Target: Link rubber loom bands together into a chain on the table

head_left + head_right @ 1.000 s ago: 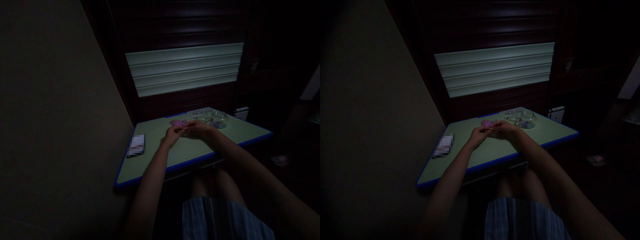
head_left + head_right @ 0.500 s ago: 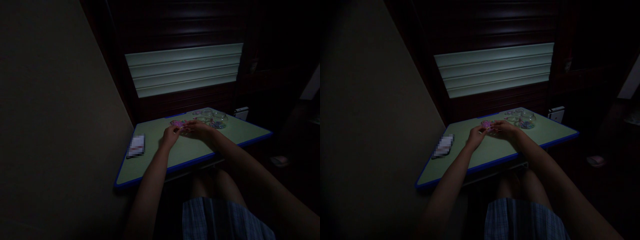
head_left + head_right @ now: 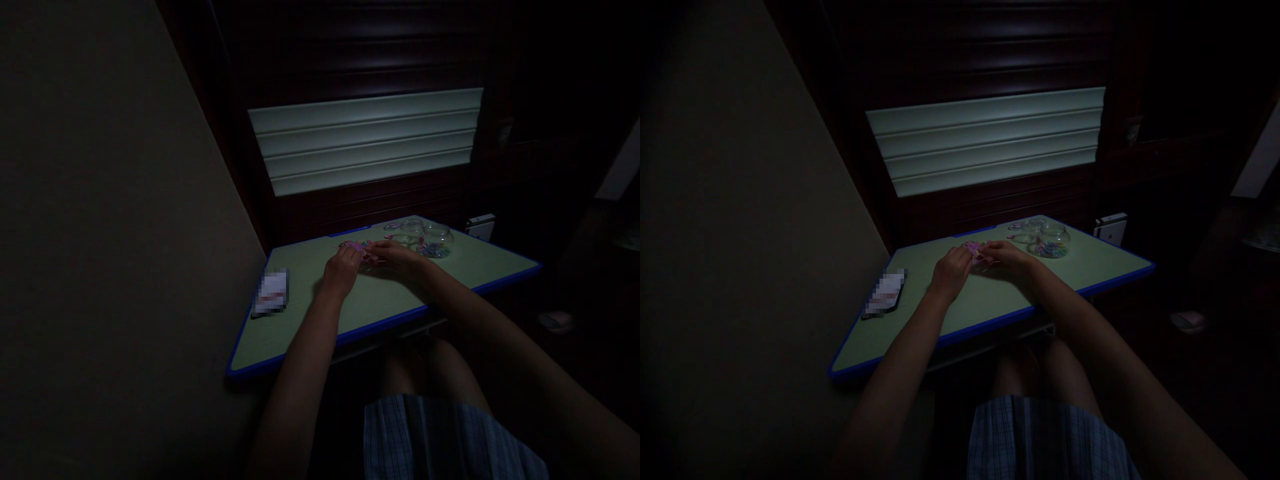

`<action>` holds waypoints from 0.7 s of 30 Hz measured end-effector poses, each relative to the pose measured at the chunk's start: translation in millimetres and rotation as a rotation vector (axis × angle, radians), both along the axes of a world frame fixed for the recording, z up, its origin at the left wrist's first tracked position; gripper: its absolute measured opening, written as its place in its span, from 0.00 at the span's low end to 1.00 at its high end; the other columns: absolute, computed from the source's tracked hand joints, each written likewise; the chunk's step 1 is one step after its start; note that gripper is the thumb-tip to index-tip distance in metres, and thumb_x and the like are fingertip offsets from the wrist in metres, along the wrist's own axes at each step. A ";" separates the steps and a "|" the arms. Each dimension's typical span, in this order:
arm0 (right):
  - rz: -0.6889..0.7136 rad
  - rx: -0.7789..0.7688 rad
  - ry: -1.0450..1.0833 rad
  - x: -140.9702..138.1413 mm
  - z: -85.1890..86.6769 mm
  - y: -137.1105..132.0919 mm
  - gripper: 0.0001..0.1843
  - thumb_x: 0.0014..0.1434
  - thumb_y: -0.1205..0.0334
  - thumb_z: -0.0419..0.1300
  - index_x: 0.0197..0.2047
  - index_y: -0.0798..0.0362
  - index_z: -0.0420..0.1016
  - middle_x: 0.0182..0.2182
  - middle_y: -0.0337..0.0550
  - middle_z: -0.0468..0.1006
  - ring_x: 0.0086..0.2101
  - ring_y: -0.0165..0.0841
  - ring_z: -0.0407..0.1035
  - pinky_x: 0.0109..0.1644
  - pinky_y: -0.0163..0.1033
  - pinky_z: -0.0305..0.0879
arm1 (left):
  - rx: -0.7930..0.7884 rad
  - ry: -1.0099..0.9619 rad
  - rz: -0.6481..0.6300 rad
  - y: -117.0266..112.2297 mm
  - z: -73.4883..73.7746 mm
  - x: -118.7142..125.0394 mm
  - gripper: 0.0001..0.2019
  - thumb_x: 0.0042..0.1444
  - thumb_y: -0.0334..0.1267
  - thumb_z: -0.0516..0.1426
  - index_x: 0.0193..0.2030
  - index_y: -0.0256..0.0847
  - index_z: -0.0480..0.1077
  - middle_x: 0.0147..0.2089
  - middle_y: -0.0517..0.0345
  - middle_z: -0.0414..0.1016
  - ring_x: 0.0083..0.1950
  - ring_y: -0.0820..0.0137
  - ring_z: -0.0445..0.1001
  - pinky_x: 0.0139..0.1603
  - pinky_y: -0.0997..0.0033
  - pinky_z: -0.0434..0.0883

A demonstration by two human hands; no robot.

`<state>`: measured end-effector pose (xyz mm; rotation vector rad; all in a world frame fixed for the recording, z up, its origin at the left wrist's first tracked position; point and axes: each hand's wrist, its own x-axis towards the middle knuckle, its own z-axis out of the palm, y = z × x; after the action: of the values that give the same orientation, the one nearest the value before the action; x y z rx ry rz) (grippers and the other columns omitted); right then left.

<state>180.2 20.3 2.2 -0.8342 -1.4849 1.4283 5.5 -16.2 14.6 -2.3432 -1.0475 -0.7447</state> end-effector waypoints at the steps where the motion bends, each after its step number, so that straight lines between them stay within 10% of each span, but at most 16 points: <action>1: 0.002 0.009 -0.006 -0.1 -0.4 0.3 0.13 0.47 0.55 0.61 0.34 0.56 0.71 0.30 0.42 0.72 0.28 0.24 0.65 0.33 0.31 0.63 | 0.012 0.008 -0.008 -0.6 0.5 0.7 0.11 0.57 0.33 0.45 0.40 0.37 0.66 0.41 0.49 0.69 0.46 0.66 0.64 0.45 0.67 0.63; 21: 0.044 0.067 -0.065 -1.0 0.4 -4.2 0.11 0.41 0.59 0.64 0.28 0.57 0.73 0.24 0.37 0.72 0.24 0.22 0.62 0.29 0.28 0.57 | -0.024 0.054 0.011 -3.7 2.4 3.5 0.10 0.56 0.32 0.46 0.38 0.37 0.67 0.39 0.49 0.69 0.44 0.65 0.64 0.40 0.68 0.64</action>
<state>179.3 16.1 2.6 -0.8182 -1.6001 1.3876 9.0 -19.9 16.9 -2.3616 -1.0511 -0.6648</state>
